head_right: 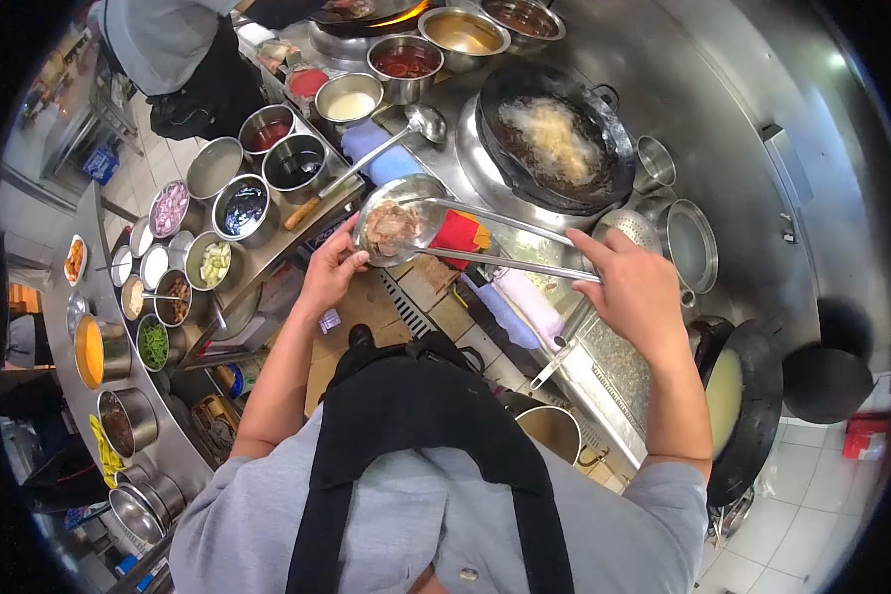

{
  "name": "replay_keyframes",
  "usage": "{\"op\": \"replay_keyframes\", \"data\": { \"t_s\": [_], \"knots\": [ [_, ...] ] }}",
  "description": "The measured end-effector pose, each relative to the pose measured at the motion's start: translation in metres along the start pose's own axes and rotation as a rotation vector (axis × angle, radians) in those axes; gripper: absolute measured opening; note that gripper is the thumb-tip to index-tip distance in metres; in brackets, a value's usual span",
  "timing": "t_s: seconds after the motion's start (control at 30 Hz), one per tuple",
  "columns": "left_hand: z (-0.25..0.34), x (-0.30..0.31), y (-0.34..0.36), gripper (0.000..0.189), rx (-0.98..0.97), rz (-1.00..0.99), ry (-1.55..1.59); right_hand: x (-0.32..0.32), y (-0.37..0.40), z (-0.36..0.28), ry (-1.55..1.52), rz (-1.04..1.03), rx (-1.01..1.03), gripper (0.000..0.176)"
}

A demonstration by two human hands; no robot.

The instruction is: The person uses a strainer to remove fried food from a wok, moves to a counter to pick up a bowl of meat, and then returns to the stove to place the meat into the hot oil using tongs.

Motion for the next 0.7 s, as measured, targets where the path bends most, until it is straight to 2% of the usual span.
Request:
{"op": "replay_keyframes", "data": {
  "t_s": [0.07, 0.1, 0.17, 0.2, 0.27, 0.33, 0.47, 0.6, 0.7],
  "knots": [
    [0.003, -0.007, -0.001, 0.023, 0.012, -0.048, -0.015, -0.004, -0.004, -0.006, 0.058, -0.04, 0.062, 0.043],
    [0.0, -0.01, -0.001, 0.022, 0.087, -0.018, 0.082, -0.005, -0.004, -0.005, 0.078, -0.011, 0.072, 0.038],
    [-0.014, -0.013, -0.002, 0.018, 0.224, 0.007, 0.261, 0.011, 0.0, -0.004, 0.096, -0.007, 0.065, 0.036],
    [-0.013, -0.012, -0.003, 0.018, 0.224, 0.011, 0.261, 0.021, 0.003, -0.003, 0.112, -0.008, 0.055, 0.035],
    [-0.015, -0.016, -0.001, 0.015, 0.38, 0.017, 0.457, 0.038, 0.009, 0.005, 0.073, 0.022, 0.026, 0.033],
    [-0.009, -0.019, -0.001, 0.014, 0.386, 0.025, 0.497, 0.056, 0.013, 0.016, -0.133, 0.086, -0.106, 0.034],
    [0.003, -0.026, -0.009, 0.009, 0.408, 0.036, 0.567, 0.06, 0.01, 0.043, -0.285, 0.165, -0.248, 0.038],
    [0.015, -0.044, -0.053, 0.013, 0.314, 0.076, 0.558, 0.033, 0.003, 0.068, -0.373, 0.221, -0.251, 0.038],
    [0.018, -0.05, -0.092, 0.014, 0.259, 0.069, 0.575, 0.021, -0.007, 0.067, -0.319, 0.15, -0.246, 0.037]
  ]
}}
Point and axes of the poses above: each hand's wrist, its own y-axis away from the middle knuckle, its own x-axis out of the back of the hand, z = x × y, the point moved 4 cm from there along -y, towards the middle knuckle, and after that the axes turned 4 degrees about z, right-handed, at the moved point
